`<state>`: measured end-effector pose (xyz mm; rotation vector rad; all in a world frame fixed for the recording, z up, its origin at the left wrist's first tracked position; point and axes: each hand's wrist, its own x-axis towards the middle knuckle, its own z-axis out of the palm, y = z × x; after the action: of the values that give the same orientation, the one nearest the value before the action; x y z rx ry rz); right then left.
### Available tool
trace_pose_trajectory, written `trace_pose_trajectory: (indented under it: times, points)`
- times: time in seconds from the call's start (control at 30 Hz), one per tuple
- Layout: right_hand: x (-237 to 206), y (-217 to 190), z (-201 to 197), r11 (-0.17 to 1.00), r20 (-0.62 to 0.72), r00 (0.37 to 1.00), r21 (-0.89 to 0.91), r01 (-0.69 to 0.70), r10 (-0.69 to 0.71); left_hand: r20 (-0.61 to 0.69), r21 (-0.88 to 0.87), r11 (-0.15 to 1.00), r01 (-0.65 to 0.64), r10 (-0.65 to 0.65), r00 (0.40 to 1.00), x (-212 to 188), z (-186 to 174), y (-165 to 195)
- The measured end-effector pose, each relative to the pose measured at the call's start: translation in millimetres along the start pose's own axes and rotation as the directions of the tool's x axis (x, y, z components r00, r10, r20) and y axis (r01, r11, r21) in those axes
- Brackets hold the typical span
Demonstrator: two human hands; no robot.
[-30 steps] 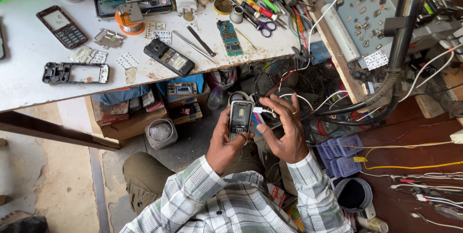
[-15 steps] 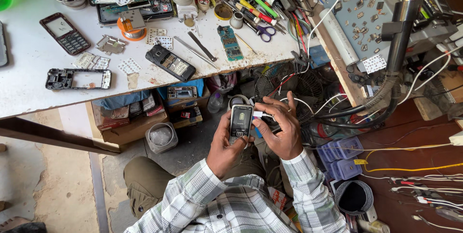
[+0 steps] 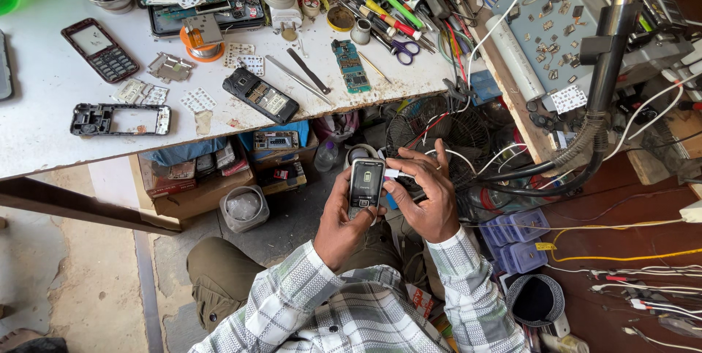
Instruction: The person uses a red-handled screwdriver to work on a mobile phone circuit board, then picks up a phone casing and applies a green substance to it. They assemble the casing with the circuit board, connect a charging cable, and handle several other phone parts and tools on the cluttered workbench.
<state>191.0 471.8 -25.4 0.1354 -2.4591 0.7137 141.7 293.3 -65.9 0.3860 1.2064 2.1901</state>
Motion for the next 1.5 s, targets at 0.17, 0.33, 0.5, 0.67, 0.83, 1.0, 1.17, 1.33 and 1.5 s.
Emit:
trace_pose_trajectory:
  times: [0.17,0.33,0.5,0.67,0.83,1.0,1.17,1.33,1.5]
  points:
    - [0,0,0,1.000,-0.002,1.000,0.004,0.001,-0.001,0.000,0.002,1.000,0.008,-0.008,1.000,0,1,2]
    - [1,-1,-1,1.000,0.003,1.000,0.003,-0.003,0.003,0.004,-0.002,1.000,0.007,-0.007,1.000,-1,1,1]
    - [4,-5,-7,0.997,0.029,0.999,0.071,0.042,-0.044,0.013,-0.021,1.000,-0.006,0.007,1.000,2,-4,-2]
    - [12,-10,-16,0.990,0.185,0.973,0.065,0.125,-0.135,0.043,-0.004,0.996,-0.092,0.092,0.995,12,-10,-3]
    - [15,-16,-16,0.961,0.219,0.941,-0.033,0.273,-0.260,0.038,-0.073,0.997,-0.002,0.005,0.999,12,-10,-3]
    - [24,-17,-16,0.932,0.232,0.917,-0.085,0.352,-0.325,0.081,-0.075,0.996,-0.038,0.044,0.996,16,-3,-3]
    - [35,-15,-24,0.924,0.259,0.907,-0.106,0.368,-0.331,0.103,-0.087,0.996,-0.009,0.018,0.995,26,1,0]
    - [43,-10,-32,0.915,0.259,0.901,-0.117,0.386,-0.348,0.158,-0.022,0.995,-0.096,0.098,0.983,40,8,4]
    - [71,18,-43,0.926,0.186,0.931,-0.158,0.344,-0.314,0.202,0.049,0.992,-0.117,0.105,0.974,49,13,17]
